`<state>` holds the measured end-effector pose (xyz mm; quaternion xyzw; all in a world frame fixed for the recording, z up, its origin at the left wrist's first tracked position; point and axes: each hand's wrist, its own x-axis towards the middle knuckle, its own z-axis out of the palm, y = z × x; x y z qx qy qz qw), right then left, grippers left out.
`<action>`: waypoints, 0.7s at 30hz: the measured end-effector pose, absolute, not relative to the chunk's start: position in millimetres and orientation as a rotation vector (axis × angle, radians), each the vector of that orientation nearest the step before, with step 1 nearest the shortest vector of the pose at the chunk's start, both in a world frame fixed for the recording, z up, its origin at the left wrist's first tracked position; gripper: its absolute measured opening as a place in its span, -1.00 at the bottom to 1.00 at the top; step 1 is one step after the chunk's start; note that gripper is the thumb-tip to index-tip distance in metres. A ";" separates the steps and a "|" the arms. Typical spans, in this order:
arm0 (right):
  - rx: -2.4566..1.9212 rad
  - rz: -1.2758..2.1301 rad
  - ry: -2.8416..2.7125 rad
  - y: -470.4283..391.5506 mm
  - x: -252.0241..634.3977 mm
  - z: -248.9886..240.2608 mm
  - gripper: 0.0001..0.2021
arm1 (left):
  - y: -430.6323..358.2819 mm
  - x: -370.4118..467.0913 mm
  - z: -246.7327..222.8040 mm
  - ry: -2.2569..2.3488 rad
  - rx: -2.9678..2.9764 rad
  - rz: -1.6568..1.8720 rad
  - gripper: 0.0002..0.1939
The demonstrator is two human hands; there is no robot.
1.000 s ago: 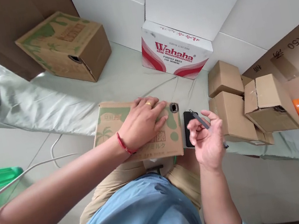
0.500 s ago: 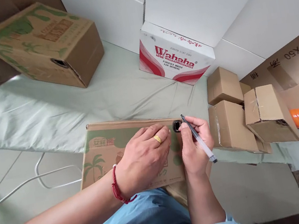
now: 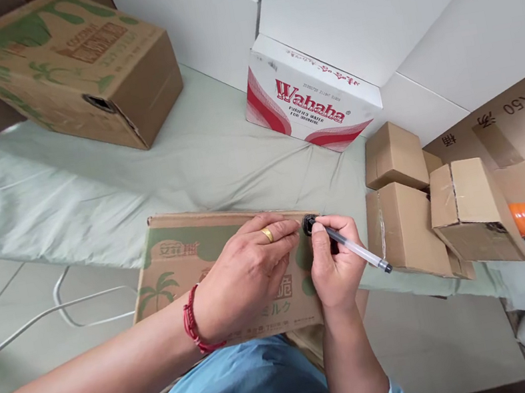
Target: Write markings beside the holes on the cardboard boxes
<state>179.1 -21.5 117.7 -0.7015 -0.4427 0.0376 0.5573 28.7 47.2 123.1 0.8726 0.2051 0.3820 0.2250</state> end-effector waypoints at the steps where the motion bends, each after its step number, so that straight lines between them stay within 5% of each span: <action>1: -1.664 0.094 -1.049 -20.6 179.9 117.5 -0.82 | 47.1 29.0 122.9 0.570 2.405 1.038 -0.73; 21: -1.659 0.147 -1.050 -18.4 177.5 122.7 -0.85 | 46.9 27.9 122.3 0.579 2.404 1.005 -0.77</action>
